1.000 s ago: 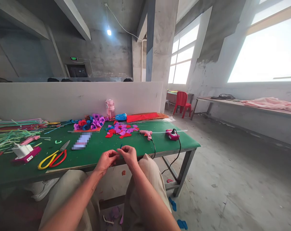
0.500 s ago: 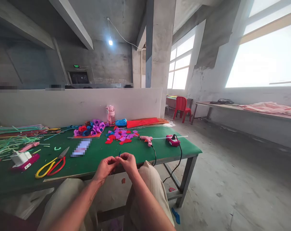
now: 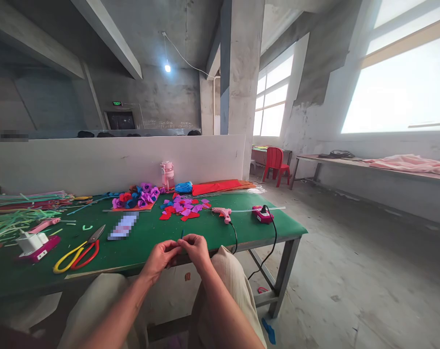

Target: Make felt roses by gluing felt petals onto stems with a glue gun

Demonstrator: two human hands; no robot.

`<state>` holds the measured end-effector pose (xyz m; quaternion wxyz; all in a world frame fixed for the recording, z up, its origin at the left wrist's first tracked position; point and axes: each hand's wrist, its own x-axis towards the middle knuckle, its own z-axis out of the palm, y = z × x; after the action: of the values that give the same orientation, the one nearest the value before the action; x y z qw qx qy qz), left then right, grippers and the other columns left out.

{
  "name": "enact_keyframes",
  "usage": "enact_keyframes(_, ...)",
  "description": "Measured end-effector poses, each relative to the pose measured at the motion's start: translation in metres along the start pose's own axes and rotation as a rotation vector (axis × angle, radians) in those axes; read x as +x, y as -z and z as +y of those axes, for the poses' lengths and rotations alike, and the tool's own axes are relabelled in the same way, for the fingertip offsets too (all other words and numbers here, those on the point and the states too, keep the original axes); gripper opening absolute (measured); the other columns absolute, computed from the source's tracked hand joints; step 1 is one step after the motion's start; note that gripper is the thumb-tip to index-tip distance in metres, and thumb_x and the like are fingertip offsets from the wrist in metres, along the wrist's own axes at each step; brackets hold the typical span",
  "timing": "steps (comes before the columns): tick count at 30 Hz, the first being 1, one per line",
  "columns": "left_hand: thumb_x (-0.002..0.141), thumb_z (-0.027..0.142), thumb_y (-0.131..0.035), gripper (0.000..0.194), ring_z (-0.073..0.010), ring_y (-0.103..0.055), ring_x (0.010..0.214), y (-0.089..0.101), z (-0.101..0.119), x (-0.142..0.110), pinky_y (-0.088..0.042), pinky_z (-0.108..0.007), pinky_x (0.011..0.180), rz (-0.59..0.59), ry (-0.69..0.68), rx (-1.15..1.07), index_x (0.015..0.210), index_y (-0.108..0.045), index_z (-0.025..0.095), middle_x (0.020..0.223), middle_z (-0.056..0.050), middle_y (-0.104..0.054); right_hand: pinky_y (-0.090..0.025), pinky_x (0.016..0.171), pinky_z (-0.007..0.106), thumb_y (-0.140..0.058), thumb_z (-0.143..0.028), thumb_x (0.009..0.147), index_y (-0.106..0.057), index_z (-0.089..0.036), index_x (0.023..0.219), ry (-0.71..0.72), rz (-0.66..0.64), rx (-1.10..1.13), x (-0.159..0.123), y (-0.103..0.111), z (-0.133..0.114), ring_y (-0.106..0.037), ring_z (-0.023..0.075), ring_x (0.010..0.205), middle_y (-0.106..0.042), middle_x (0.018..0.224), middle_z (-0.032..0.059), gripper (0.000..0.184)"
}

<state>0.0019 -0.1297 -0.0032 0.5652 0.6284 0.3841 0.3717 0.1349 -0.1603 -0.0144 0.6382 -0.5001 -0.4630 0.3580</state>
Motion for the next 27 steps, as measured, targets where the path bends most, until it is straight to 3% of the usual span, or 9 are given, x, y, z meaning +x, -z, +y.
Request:
enact_keyframes(4,0.071,0.051,-0.059,0.041,-0.0077,-0.051,0.046,0.016,0.013,0.001,-0.03,-0.017,0.035,0.072,-0.101,-0.081,0.091,-0.06,0.015,0.076,-0.003,-0.065,-0.023,0.051,0.023,-0.07,-0.047,0.061,-0.06,-0.015,0.06,-0.018,0.076,0.066,0.002,0.006,-0.004,-0.032,0.0083,0.052,-0.045,0.053,-0.0045,0.034)
enact_keyframes(9,0.073,0.053,-0.057,0.037,-0.0085,-0.052,0.045,0.029,0.02,-0.001,-0.032,-0.017,0.039,0.046,-0.08,-0.18,0.076,-0.05,0.017,0.058,0.002,-0.059,-0.018,0.049,0.023,-0.072,-0.047,0.06,-0.056,-0.015,0.057,-0.043,0.031,0.093,0.0,0.004,-0.003,-0.027,0.0073,0.051,-0.04,0.051,-0.0057,0.035)
enact_keyframes(16,0.069,0.051,-0.063,0.039,-0.0111,-0.056,0.047,0.036,0.024,-0.001,-0.039,-0.021,0.043,0.035,-0.023,-0.125,0.08,-0.058,0.014,0.059,0.0,-0.061,-0.02,0.047,0.023,-0.073,-0.049,0.056,-0.055,-0.016,0.056,-0.059,0.017,0.071,-0.004,-0.002,-0.01,-0.027,0.0074,0.05,-0.04,0.049,-0.0055,0.038)
enact_keyframes(19,0.069,0.051,-0.063,0.037,-0.0093,-0.05,0.04,0.038,0.025,-0.001,-0.038,-0.021,0.042,0.096,-0.025,-0.06,0.071,-0.059,0.014,0.049,0.002,-0.056,-0.02,0.047,0.023,-0.073,-0.05,0.056,-0.055,-0.017,0.056,-0.054,0.036,0.071,-0.005,-0.002,-0.013,-0.027,0.0075,0.049,-0.04,0.048,-0.006,0.038)
enact_keyframes(21,0.067,0.048,-0.066,0.035,-0.0082,-0.05,0.042,0.037,0.027,-0.002,-0.038,-0.02,0.043,0.114,-0.039,-0.016,0.068,-0.061,0.014,0.053,0.0,-0.059,-0.02,0.047,0.023,-0.073,-0.05,0.056,-0.054,-0.017,0.056,-0.043,0.054,0.074,-0.005,-0.001,-0.013,-0.028,0.0073,0.048,-0.04,0.048,-0.0063,0.038)
enact_keyframes(24,0.06,0.039,-0.073,0.033,-0.0064,-0.05,0.048,0.03,0.027,-0.005,-0.033,-0.018,0.041,-0.006,-0.048,0.042,0.082,-0.065,0.015,0.077,-0.003,-0.067,-0.023,0.047,0.022,-0.072,-0.05,0.057,-0.055,-0.017,0.057,-0.012,0.066,0.066,-0.004,0.0,-0.011,-0.031,0.0073,0.048,-0.044,0.049,-0.0055,0.037)
enact_keyframes(27,0.062,0.038,-0.073,0.034,-0.0054,-0.047,0.046,0.018,0.025,-0.009,-0.029,-0.017,0.038,-0.126,-0.01,0.059,0.085,-0.063,0.015,0.075,-0.002,-0.066,-0.03,0.048,0.022,-0.071,-0.049,0.059,-0.057,-0.016,0.057,0.03,0.05,0.042,-0.004,-0.001,-0.008,-0.04,0.0087,0.05,-0.051,0.052,-0.0031,0.036)
